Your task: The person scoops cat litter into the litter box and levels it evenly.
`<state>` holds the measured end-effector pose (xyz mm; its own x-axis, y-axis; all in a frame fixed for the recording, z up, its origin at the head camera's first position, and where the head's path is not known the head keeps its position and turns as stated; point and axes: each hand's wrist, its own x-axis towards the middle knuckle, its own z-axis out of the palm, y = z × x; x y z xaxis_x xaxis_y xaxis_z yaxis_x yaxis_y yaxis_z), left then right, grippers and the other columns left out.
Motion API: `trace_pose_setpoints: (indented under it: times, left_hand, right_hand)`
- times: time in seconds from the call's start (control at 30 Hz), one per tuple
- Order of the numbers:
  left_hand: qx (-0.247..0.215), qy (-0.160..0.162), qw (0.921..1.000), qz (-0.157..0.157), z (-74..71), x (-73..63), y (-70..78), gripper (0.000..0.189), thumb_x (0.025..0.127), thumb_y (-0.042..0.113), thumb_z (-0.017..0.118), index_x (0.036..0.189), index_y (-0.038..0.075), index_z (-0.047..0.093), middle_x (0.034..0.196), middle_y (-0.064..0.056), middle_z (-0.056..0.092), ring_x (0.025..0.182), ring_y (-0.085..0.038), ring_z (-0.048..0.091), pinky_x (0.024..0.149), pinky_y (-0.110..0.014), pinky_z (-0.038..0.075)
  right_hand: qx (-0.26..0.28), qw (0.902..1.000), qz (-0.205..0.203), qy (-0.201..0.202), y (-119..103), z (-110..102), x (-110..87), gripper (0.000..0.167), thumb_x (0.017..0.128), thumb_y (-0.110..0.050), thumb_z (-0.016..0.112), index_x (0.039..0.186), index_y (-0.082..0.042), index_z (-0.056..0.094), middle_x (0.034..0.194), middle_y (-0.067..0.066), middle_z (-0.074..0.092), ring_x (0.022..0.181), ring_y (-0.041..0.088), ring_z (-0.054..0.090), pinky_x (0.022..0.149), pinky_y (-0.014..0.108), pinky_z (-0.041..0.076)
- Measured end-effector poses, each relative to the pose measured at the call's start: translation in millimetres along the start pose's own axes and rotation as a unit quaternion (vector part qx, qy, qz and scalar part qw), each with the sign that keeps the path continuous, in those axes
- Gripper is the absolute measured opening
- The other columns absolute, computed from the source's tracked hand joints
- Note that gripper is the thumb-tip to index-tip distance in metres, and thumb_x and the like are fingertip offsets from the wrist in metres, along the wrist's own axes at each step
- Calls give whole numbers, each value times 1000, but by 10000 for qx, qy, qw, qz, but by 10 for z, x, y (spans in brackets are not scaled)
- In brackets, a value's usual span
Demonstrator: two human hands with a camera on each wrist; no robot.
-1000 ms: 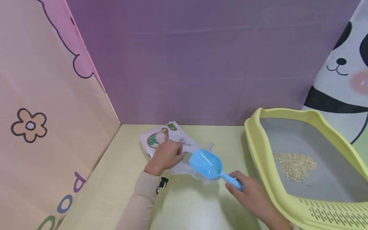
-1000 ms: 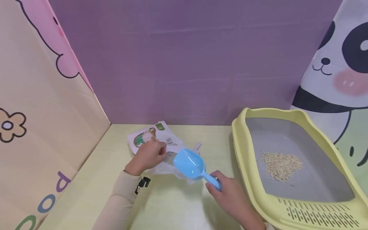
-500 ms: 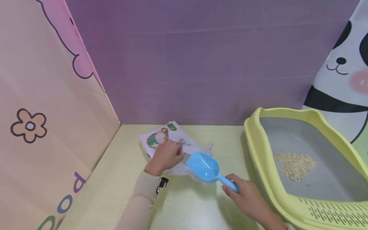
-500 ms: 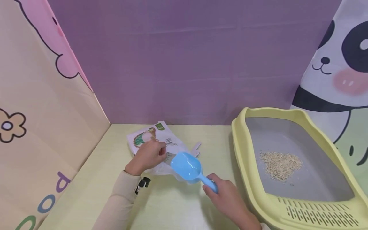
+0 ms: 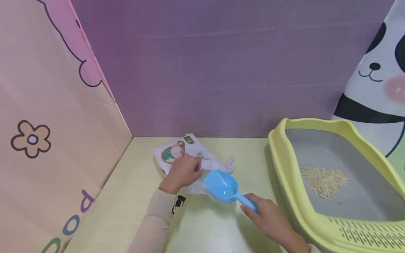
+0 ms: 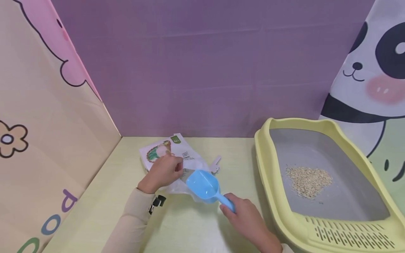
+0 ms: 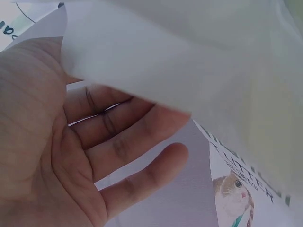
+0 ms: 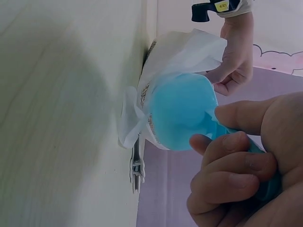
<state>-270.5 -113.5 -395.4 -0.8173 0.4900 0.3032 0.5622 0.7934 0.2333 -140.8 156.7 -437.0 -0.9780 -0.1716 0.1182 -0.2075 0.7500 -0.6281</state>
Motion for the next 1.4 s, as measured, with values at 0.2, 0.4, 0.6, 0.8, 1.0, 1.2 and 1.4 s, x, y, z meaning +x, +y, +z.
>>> trace_pose_setpoints:
  times: [0.2,0.4,0.6,0.8,1.0,1.2,1.4]
  left_hand:
    - [18,7,10000,30,-5,-2,15,17,80,18,64,66,19,54,57,10,50,53,-7,46,52,-24,38]
    - [53,24,10000,50,-9,-3,21,16,78,18,65,66,19,55,58,10,51,53,-7,46,53,-25,38]
    - [33,-26,10000,21,7,1,17,16,79,19,65,66,20,55,57,10,51,53,-7,46,53,-24,39]
    - [58,-19,10000,38,29,3,20,18,78,19,65,65,20,54,57,11,50,53,-7,46,53,-25,38]
    - [91,-50,9999,61,31,15,26,15,79,20,64,67,19,56,57,11,51,52,-7,47,53,-24,38]
    - [77,-101,9999,28,38,21,21,13,79,20,64,68,19,57,58,10,52,53,-7,47,53,-23,39]
    - [96,-55,9999,47,35,13,21,14,78,20,64,67,19,56,57,10,51,52,-7,47,52,-24,38]
  right_hand:
    - [47,9999,-44,-104,2,38,37,24,89,-39,61,104,-21,64,56,-12,43,46,0,35,44,20,35]
    - [-145,9998,-158,-17,-3,82,101,17,88,-32,63,101,-20,65,55,-13,42,46,0,35,45,20,35]
    - [-274,9993,-261,66,-33,130,175,15,87,-29,65,99,-20,65,56,-15,44,46,-1,36,47,20,35]
    - [-286,9989,-359,14,-50,182,246,14,88,-26,64,99,-19,65,57,-14,45,47,0,36,47,20,35]
    - [-359,9987,-331,-113,-109,200,320,12,88,-25,63,98,-18,67,58,-13,46,48,1,38,47,20,36]
    - [-510,9980,-324,-168,-137,202,386,14,87,-23,64,99,-16,68,59,-11,47,48,3,41,47,21,37]
    - [-543,9980,-202,-239,-170,194,431,6,87,-24,64,88,-19,66,56,-10,46,47,5,41,44,22,37]
